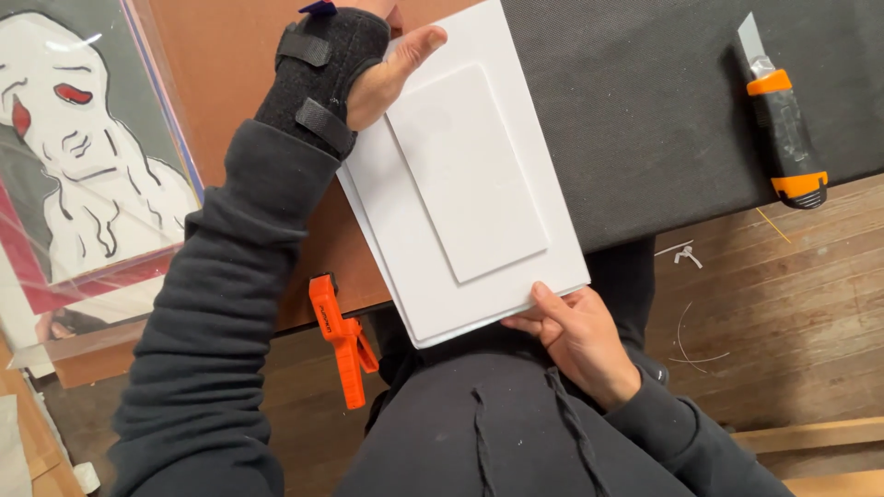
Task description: Cutting a white foam board using a utility knife on a workbench.
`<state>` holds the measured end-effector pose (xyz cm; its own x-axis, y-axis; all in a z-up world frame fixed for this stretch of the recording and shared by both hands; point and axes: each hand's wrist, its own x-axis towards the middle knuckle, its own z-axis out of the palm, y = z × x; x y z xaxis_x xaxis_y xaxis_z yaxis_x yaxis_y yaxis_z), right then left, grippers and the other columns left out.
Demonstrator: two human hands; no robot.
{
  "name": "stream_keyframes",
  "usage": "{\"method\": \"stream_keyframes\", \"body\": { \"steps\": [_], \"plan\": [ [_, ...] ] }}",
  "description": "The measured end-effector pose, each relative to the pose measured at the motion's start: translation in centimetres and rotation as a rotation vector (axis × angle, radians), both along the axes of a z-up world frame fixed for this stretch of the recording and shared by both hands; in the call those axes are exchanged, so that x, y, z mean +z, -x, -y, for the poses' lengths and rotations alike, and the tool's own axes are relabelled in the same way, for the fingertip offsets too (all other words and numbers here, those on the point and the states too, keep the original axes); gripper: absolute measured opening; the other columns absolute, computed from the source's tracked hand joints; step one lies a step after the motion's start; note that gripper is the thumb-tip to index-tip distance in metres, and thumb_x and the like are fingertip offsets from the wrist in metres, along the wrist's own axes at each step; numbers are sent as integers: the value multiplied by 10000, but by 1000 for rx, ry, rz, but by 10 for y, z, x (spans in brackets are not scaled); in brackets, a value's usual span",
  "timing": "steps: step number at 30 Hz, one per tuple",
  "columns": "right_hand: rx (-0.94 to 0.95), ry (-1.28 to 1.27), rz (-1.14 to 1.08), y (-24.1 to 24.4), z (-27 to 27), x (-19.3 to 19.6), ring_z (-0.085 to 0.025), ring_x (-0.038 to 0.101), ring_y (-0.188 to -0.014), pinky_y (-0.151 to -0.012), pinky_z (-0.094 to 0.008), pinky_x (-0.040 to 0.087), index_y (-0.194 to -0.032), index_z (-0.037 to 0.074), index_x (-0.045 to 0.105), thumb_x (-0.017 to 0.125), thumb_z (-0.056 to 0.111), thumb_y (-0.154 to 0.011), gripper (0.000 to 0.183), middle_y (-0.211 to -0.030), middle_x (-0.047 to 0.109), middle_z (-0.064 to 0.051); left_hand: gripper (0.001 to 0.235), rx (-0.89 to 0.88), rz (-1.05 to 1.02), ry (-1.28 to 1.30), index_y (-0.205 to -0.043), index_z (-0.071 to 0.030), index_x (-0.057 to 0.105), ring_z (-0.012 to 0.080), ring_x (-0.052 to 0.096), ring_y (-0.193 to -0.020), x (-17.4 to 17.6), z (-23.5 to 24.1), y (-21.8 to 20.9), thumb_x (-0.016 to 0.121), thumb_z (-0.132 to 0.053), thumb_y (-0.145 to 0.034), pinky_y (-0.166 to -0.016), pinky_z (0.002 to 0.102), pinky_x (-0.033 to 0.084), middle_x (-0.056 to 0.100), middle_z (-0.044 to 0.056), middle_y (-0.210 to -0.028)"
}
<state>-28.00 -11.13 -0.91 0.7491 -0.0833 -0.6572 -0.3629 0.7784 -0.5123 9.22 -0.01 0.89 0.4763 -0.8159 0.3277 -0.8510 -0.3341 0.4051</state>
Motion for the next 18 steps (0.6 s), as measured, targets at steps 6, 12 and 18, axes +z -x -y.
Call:
{"method": "stream_keyframes", "body": {
  "steps": [6,12,18],
  "plan": [
    [-96,266,101,-6,13,21,-256,705,-1062,-905,-418,611,-1379,-93,490,580,126,-1011,438,-1219,677,-200,586,-47,-115,34,-1029,-16,677,223,651,-663,8,-5,-2,563,-586,-1104,-561,377,514,663,97,-775],
    [58,472,262,-56,80,52,-170,677,-1009,-827,-307,571,-1464,-38,446,583,83,-1020,480,-1207,663,-125,542,58,-256,-15,-1006,-25,685,230,653,-706,27,-40,2,603,-547,-1129,-632,375,504,657,104,-791],
    [324,695,341,-160,130,62,-111,691,-970,-778,-251,590,-1439,-14,452,567,79,-1053,414,-1205,665,-78,461,234,-210,79,-1229,37,664,241,659,-873,29,-108,15,621,-415,-1149,-761,358,509,686,150,-984]
  ]
}}
